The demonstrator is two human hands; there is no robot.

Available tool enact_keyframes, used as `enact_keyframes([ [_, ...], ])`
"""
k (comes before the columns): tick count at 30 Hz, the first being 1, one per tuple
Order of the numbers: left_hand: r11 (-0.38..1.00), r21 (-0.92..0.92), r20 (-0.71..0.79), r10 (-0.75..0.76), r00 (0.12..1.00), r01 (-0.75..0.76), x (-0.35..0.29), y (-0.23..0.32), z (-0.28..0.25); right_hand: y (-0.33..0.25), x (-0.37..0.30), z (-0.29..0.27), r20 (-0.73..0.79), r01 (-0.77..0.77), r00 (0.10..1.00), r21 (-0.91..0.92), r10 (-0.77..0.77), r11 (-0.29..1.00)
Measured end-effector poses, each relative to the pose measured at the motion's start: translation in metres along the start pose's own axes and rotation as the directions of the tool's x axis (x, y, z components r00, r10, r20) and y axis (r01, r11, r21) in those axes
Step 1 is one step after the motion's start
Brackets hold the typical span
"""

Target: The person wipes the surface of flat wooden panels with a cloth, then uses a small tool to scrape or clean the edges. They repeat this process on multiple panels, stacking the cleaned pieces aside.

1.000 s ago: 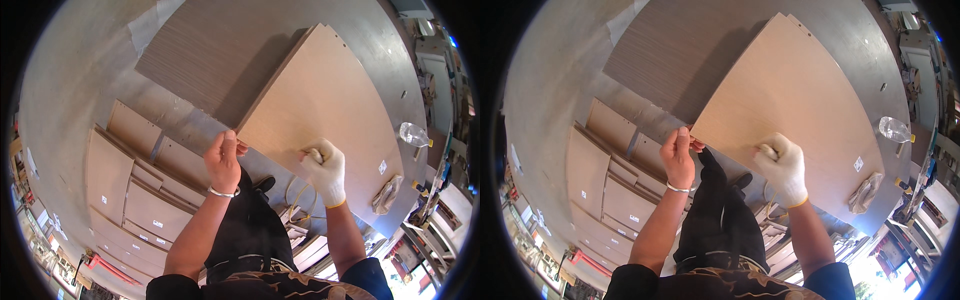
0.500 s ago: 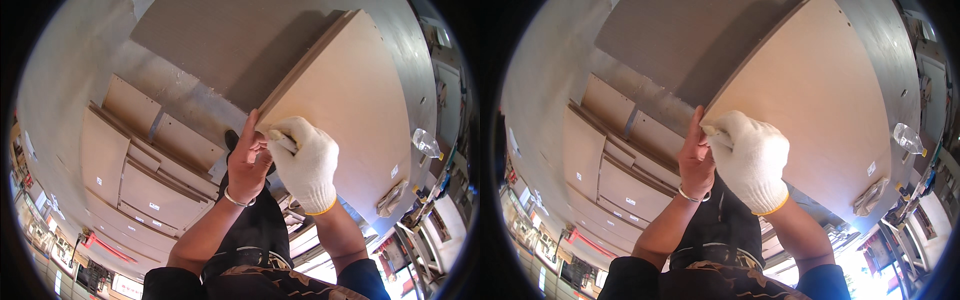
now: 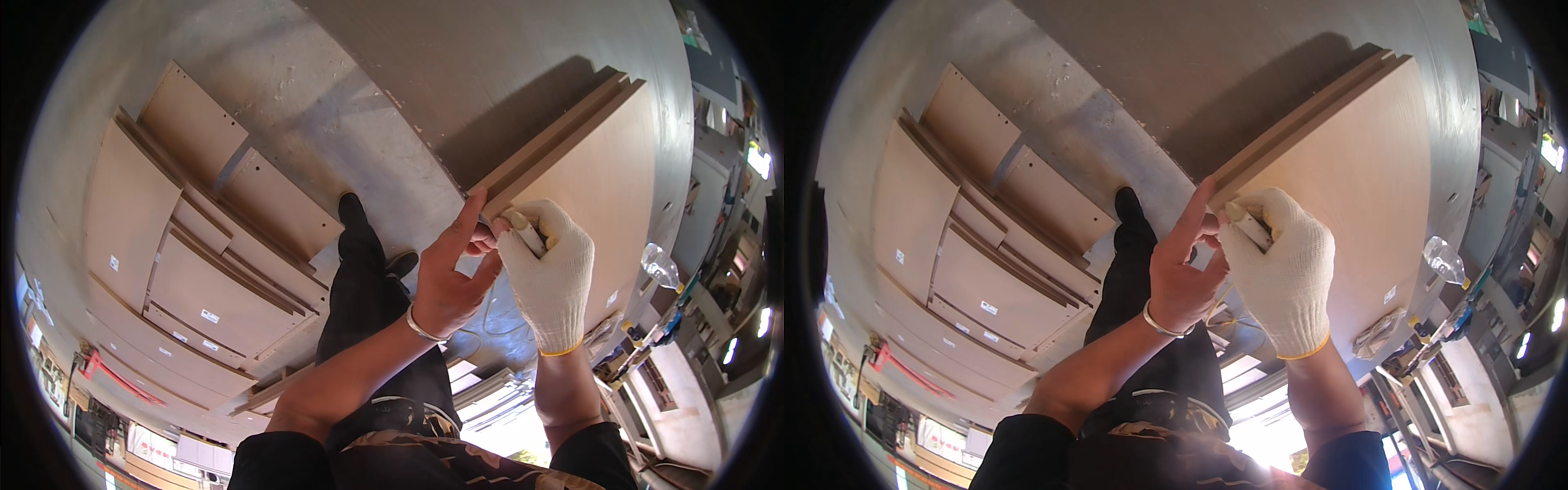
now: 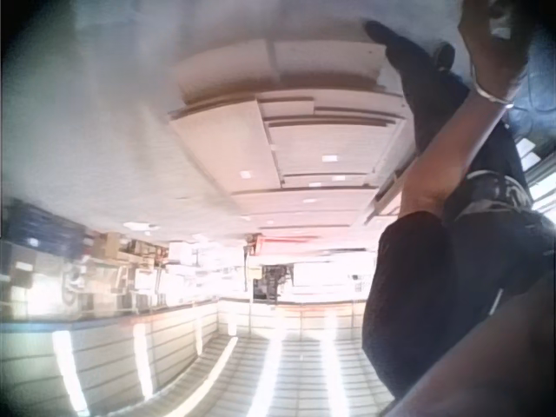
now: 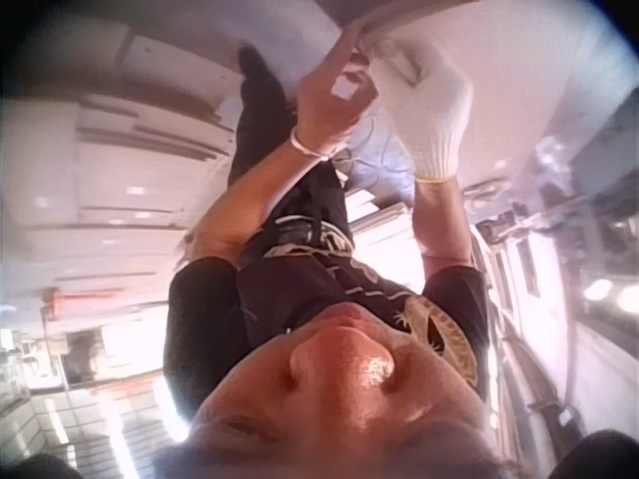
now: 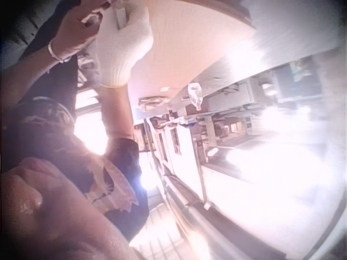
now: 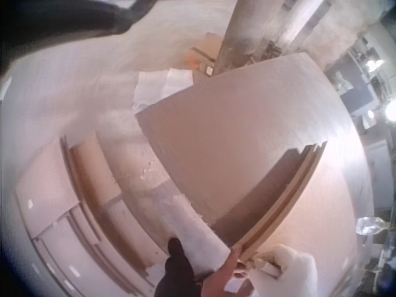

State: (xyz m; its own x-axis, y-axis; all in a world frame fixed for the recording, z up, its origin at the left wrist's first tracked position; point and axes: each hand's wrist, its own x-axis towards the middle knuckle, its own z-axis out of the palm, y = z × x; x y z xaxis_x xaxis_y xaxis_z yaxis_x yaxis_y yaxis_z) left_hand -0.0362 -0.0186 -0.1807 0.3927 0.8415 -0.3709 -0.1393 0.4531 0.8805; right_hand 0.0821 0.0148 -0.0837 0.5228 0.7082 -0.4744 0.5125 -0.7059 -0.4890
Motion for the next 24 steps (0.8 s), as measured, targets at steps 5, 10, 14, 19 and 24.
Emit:
enact_keyframes([
  [5,1.0,0.03,-0.012,0.009,1.0,-0.009,0.003,0.002,0.001,-0.007,0.001,-0.003,0.051,-0.018,0.999,0.02,0.017,1.0],
  [10,0.999,0.044,-0.024,0.026,0.999,-0.025,0.004,0.003,0.001,-0.015,0.007,-0.006,0.105,0.024,0.994,-0.081,-0.015,0.996],
  [14,0.997,0.069,-0.032,0.024,0.999,-0.022,0.004,0.005,0.002,-0.023,0.011,-0.009,0.152,0.052,0.988,-0.186,-0.024,0.981],
  [19,0.988,0.144,-0.024,0.06,0.998,-0.056,0.006,0.004,-0.001,-0.024,0.009,-0.005,0.204,0.137,0.975,-0.266,-0.083,0.954],
  [24,0.989,0.149,0.023,0.015,1.0,-0.018,0.006,0.003,-0.006,-0.016,0.006,-0.006,0.105,-0.038,0.994,-0.036,0.042,0.999],
])
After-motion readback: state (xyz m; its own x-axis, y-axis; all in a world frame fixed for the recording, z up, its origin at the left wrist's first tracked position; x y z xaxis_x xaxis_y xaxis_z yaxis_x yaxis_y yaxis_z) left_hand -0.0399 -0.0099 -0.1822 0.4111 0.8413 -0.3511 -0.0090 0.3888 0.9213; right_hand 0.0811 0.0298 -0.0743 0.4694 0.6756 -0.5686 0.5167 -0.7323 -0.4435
